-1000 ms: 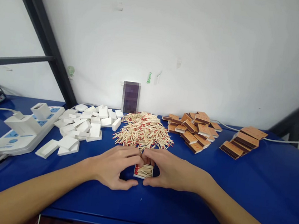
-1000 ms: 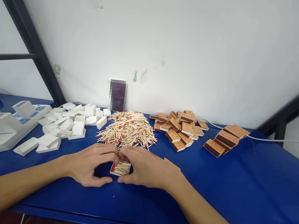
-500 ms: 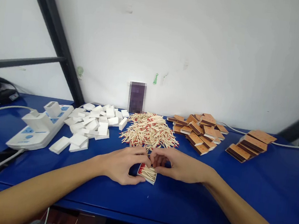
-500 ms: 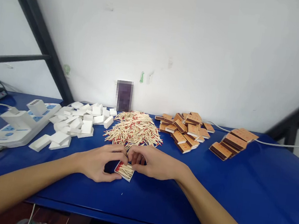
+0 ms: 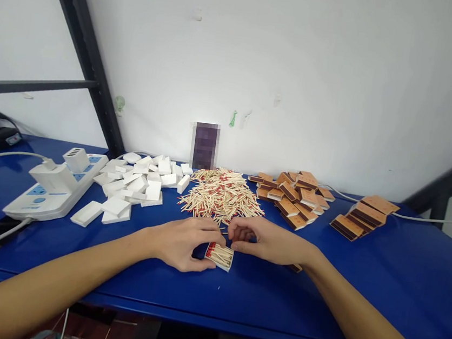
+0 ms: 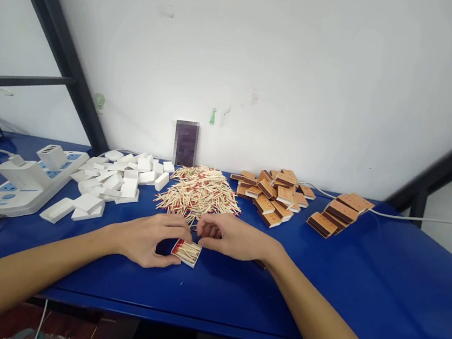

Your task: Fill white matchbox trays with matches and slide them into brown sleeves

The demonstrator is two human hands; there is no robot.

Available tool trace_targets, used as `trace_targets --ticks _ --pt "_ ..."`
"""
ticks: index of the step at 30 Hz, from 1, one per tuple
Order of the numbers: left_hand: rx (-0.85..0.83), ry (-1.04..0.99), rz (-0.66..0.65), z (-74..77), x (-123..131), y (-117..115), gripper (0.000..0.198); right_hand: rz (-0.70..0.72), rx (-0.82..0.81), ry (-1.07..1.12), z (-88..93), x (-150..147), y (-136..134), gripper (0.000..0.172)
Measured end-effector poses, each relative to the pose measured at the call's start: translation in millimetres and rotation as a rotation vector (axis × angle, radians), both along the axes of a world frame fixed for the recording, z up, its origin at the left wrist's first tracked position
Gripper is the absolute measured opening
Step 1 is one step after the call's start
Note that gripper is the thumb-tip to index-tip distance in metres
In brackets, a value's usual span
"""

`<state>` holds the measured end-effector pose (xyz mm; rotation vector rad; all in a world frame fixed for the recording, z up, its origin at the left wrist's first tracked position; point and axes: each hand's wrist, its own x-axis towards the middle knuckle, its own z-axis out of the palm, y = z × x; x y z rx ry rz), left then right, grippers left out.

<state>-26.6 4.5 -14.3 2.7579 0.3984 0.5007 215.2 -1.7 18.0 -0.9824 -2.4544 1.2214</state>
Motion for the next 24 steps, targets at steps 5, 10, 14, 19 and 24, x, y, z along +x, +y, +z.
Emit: trace_targets --ticks 5,10,14,19,24 --pt "0.071 -0.002 -0.014 1.2 0.1 -1.0 0.028 -0.337 0.374 -0.226 14.8 33.3 -22.4 0.021" --pt "0.101 -0.018 -0.02 0.6 2.1 -3.0 0.025 -0.476 0.481 -0.365 -14.6 87.0 -51.7 0.037" --pt "0.103 -0.032 -0.012 0.0 4.6 -3.7 0.026 -0.395 0.387 -0.337 -29.7 78.3 -59.3 0.026" --pt "0.106 -0.021 0.001 -0.3 3.1 -4.2 0.026 -0.152 0.373 -0.209 -19.6 26.7 -52.1 0.027" --pt "0.104 -0.013 0.027 -1.7 -0.5 -3.5 0.023 -0.023 0.513 -0.007 -34.7 10.6 -28.9 0.032"
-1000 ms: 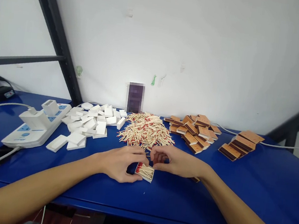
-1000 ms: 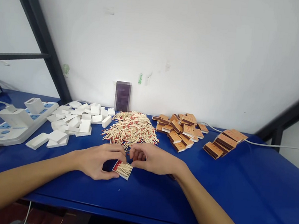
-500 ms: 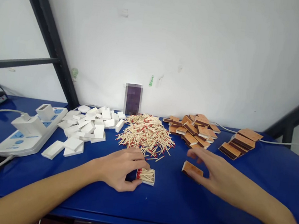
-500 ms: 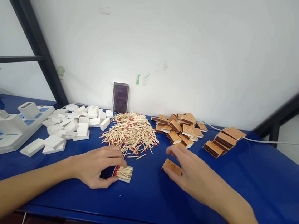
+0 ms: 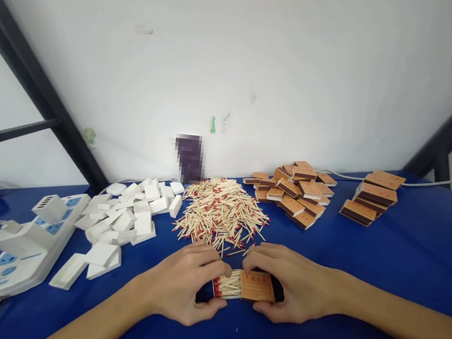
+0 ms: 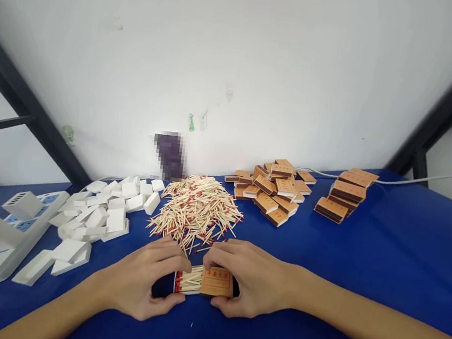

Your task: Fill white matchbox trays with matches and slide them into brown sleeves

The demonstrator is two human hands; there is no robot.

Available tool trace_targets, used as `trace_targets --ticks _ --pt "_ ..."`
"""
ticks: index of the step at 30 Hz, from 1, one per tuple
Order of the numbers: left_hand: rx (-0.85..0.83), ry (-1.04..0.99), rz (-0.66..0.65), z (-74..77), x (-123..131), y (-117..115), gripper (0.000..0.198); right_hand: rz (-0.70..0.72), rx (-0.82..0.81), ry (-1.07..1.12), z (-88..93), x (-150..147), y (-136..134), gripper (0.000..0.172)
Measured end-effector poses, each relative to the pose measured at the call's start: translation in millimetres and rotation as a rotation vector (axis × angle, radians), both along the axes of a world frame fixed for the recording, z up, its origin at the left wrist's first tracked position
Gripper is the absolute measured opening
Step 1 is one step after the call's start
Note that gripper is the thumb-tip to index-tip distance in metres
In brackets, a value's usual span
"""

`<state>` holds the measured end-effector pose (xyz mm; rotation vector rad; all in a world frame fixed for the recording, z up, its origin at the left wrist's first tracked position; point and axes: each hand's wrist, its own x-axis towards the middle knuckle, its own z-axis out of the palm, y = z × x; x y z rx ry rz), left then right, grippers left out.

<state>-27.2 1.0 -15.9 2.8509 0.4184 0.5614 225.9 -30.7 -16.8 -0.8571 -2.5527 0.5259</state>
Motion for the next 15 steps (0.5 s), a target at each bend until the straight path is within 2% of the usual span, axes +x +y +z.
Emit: trace_targets --ticks 3,7,12,15 --pt "0.004 -0.006 0.001 0.1 0.1 0.7 0.027 0.07 -0.004 0.016 -6.9 2.2 14.2 0.034" --pt "0.004 -0.017 0.007 1.3 -0.6 1.4 0.029 0.12 -0.023 -0.025 -5.7 1.7 25.0 0.033" --pt "-0.029 -0.019 -0.02 0.8 -0.2 -1.5 0.03 0.11 -0.102 0.06 -8.5 2.9 20.8 0.032" --pt "-0.049 -0.047 -0.037 0.0 1.1 -5.5 0.035 0.096 -0.078 0.09 -13.7 8.0 15.3 0.032"
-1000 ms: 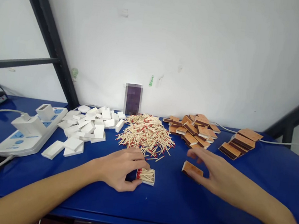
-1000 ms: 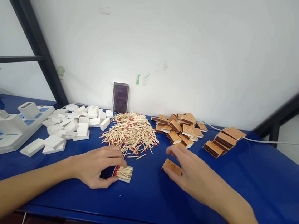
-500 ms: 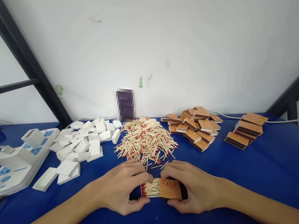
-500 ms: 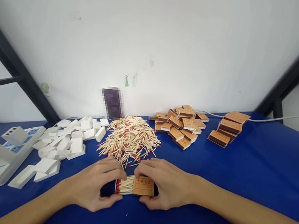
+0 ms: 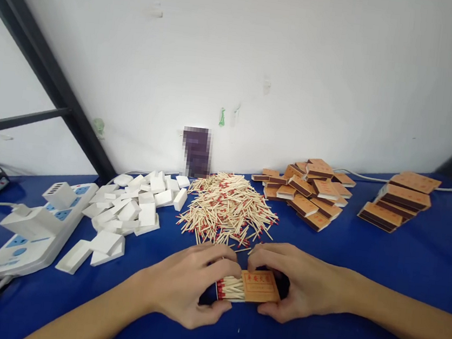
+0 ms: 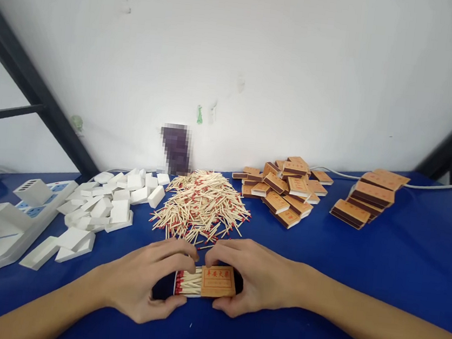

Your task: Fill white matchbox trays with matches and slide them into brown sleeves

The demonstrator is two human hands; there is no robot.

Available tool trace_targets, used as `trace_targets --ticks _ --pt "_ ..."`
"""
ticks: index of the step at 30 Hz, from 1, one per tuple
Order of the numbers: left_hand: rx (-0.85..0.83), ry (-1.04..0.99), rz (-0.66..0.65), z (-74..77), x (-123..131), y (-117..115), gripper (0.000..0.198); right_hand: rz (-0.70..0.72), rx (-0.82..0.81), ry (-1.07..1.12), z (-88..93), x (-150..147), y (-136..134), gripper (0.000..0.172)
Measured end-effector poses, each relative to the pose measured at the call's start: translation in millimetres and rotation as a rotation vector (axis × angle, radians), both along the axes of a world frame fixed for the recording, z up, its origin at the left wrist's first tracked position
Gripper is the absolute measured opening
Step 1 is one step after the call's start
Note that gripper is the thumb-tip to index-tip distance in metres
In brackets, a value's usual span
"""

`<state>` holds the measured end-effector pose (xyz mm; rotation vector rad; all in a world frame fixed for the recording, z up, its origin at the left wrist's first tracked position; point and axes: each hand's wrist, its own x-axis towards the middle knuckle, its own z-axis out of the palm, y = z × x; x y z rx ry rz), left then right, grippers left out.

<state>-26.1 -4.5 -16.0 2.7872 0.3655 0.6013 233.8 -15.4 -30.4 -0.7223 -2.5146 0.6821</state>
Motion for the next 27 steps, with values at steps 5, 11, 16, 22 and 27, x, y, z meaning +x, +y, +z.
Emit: trace_targets --ticks 5,11,16,22,27 --pt "0.04 -0.055 0.036 0.7 -1.2 -1.3 0.035 0.022 0.144 0.02 -2.1 4.6 -3.3 0.036" --pt "0.013 -0.02 -0.016 1.2 1.7 1.6 0.033 0.02 0.314 0.004 2.4 3.4 -5.8 0.037" --pt "-0.002 0.022 -0.032 -0.2 2.5 1.1 0.029 0.041 0.282 -0.005 2.3 2.1 -6.5 0.037" --pt "-0.042 -0.071 0.047 -2.7 6.6 -3.1 0.034 0.006 0.299 0.032 -1.9 -3.4 -11.0 0.036" --pt "-0.107 -0.127 0.002 -5.1 16.9 -6.9 0.045 0.032 0.408 -0.023 -6.6 -11.1 -19.3 0.037"
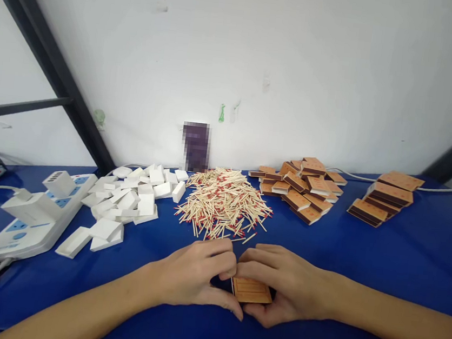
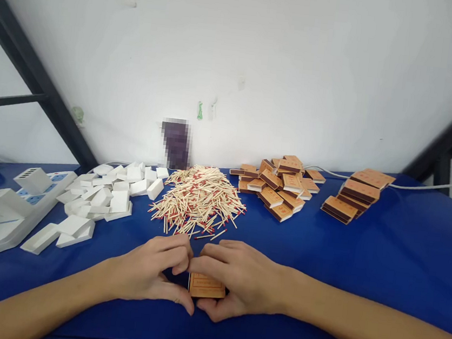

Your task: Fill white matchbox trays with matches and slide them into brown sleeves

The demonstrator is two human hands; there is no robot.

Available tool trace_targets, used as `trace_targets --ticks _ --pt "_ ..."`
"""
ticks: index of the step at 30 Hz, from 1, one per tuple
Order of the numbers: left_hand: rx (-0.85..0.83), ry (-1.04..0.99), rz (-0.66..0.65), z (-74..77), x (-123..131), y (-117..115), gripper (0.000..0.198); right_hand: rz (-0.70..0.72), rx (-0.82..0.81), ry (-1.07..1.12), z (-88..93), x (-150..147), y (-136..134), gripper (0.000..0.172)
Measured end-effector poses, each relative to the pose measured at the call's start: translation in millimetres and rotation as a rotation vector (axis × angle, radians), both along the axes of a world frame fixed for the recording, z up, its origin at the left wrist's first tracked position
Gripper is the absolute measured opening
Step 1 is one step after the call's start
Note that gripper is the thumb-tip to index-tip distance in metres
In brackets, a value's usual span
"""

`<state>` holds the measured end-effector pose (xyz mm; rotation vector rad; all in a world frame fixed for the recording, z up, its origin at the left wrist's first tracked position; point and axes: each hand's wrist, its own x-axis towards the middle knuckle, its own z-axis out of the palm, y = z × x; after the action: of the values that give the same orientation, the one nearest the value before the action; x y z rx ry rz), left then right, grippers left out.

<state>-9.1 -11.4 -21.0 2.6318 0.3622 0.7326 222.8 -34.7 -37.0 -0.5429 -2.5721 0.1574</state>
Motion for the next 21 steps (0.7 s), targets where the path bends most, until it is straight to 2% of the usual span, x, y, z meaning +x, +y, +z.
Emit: trace_targets --ticks 5,8,13,16,18,20,21 --pt "0.004 -0.087 -0.031 -0.8 0.1 0.8 0.047 0.025 0.118 -0.181 3.8 -3.7 -1.1 0.028" --pt "0.076 -0.043 -0.068 2.6 -7.6 2.6 0.043 0.02 0.149 -0.205 7.8 -5.7 -0.8 0.02" --pt "0.28 0.018 0.004 7.2 -22.1 13.9 0.035 -0.002 0.244 -0.218 13.7 -5.5 -2.3 0.015" --pt "0.302 0.032 0.029 7.4 -24.9 20.4 0.033 -0.047 0.277 -0.239 21.4 13.8 0.5 0.016" --pt "0.313 0.049 0.025 7.5 -24.2 21.4 0.031 -0.153 0.237 -0.267 27.6 42.6 5.1 0.018" --pt "0.336 0.062 0.013 7.9 -22.2 19.8 0.029 -0.385 0.183 -0.228 32.9 82.2 10.5 0.023" --pt "0.343 0.067 0.008 8.2 -20.8 18.5 0.028 -0.544 0.21 -0.172 34.9 103.8 12.7 0.03"
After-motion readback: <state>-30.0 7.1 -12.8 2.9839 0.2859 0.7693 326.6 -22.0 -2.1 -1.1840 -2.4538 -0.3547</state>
